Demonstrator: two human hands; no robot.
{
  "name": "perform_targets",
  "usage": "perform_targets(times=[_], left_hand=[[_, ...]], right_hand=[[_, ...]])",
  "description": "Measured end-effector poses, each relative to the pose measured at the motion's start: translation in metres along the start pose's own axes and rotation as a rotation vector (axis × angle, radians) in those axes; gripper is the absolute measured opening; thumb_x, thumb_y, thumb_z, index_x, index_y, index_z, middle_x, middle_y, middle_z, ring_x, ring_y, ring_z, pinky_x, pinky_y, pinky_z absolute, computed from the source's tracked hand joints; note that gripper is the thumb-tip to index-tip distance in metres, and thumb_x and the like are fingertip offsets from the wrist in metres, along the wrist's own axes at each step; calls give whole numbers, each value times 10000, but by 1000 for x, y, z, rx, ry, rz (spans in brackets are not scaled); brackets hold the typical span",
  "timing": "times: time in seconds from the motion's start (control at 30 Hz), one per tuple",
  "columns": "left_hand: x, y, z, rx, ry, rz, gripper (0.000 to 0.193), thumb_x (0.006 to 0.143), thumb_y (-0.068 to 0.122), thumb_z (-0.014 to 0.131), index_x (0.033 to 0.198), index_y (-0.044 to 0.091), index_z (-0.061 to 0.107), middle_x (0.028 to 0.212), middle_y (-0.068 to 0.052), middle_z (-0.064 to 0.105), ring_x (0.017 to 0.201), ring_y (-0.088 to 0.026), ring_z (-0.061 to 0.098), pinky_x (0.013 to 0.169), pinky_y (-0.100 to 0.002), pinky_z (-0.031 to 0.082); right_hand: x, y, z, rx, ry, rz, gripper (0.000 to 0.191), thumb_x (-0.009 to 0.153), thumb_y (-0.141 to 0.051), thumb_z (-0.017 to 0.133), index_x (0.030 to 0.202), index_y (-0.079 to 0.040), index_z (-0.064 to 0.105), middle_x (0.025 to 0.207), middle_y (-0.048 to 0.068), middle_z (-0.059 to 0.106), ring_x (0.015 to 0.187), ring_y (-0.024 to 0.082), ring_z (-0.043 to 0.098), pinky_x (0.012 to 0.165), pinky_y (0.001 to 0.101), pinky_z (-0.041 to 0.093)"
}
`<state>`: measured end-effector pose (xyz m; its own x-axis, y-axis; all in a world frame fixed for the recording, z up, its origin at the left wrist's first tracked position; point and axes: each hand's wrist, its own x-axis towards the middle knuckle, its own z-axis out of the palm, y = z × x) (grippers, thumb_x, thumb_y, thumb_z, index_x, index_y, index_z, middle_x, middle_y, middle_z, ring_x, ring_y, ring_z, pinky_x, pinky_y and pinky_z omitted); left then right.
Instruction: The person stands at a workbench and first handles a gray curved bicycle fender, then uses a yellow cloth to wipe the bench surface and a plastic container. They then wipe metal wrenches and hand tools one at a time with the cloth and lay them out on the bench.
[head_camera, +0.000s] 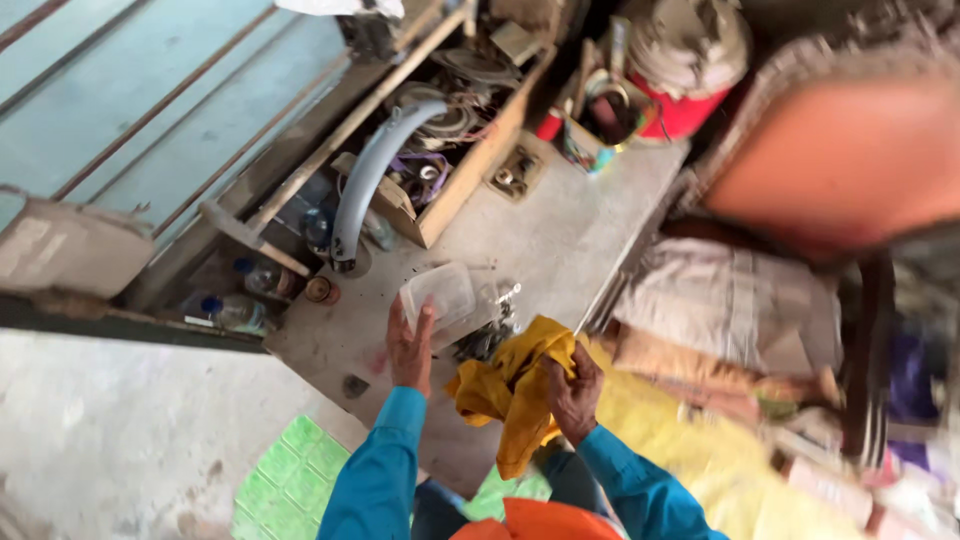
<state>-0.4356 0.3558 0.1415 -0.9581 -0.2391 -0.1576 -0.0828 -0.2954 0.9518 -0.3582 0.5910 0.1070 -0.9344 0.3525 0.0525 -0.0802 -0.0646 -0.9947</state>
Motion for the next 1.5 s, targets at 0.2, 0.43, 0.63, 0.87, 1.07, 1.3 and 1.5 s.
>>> perform_targets(times=[0.2, 0.43, 0.63, 0.87, 1.07, 1.3, 1.5], left_hand=[[7, 5, -27, 338, -229, 189, 677, 942, 314, 751, 1484, 9, 484, 1444, -116, 576, 1324, -221, 544, 1100, -371, 436], [-6, -11, -31, 287, -473, 8, 623, 926, 285, 764, 1446, 31, 532, 1348, -92, 645, 1218, -192, 620, 1029, -341, 517], [-6, -36, -47, 356, -395, -94, 578, 915, 344, 770, 1380, 39, 611, 1250, -97, 707, 1125, -177, 658, 948, -313, 540], [-12, -51, -52, 593, -457, -99, 649, 864, 359, 787, 1396, 32, 611, 1283, -134, 716, 1159, -191, 657, 995, -321, 522], [-6, -48, -41, 419, -499, -96, 618, 914, 315, 744, 1408, -16, 573, 1394, -128, 645, 1263, -178, 601, 1063, -313, 470], [23, -44, -45, 445, -594, -32, 532, 978, 342, 684, 1393, 16, 612, 1304, -107, 703, 1180, -174, 641, 1011, -317, 501], [43, -51, -61, 449, -605, -114, 587, 953, 381, 688, 1418, 40, 579, 1303, -105, 686, 1163, -179, 633, 969, -314, 513]], right_hand=[[-20, 3, 67, -571, 18, -197, 118, 928, -51, 686, 1037, -20, 655, 945, 176, 640, 844, 362, 627, 751, 394, 547], [-46, 33, 107, -667, -189, -306, 222, 828, -72, 685, 1045, -24, 690, 1067, 217, 685, 989, 440, 645, 827, 490, 542], [-55, 27, 134, -295, -289, -31, 320, 857, 8, 583, 1163, -1, 676, 1093, 202, 716, 1032, 390, 726, 859, 418, 578], [-44, 9, 119, -377, -52, -279, 379, 814, -5, 571, 1178, -12, 676, 1236, 203, 684, 1071, 423, 715, 903, 429, 593], [-45, 18, 93, -890, -29, 123, 303, 833, -97, 617, 1133, -76, 658, 1343, 149, 609, 770, 498, 657, 606, 616, 487], [-67, 34, 124, -821, -160, 36, 237, 860, -119, 626, 1087, -128, 691, 1089, 158, 672, 930, 421, 674, 714, 552, 529], [-51, 8, 166, -721, -131, -142, 350, 815, -131, 661, 1159, -65, 653, 1249, 188, 611, 939, 452, 651, 718, 540, 527]])
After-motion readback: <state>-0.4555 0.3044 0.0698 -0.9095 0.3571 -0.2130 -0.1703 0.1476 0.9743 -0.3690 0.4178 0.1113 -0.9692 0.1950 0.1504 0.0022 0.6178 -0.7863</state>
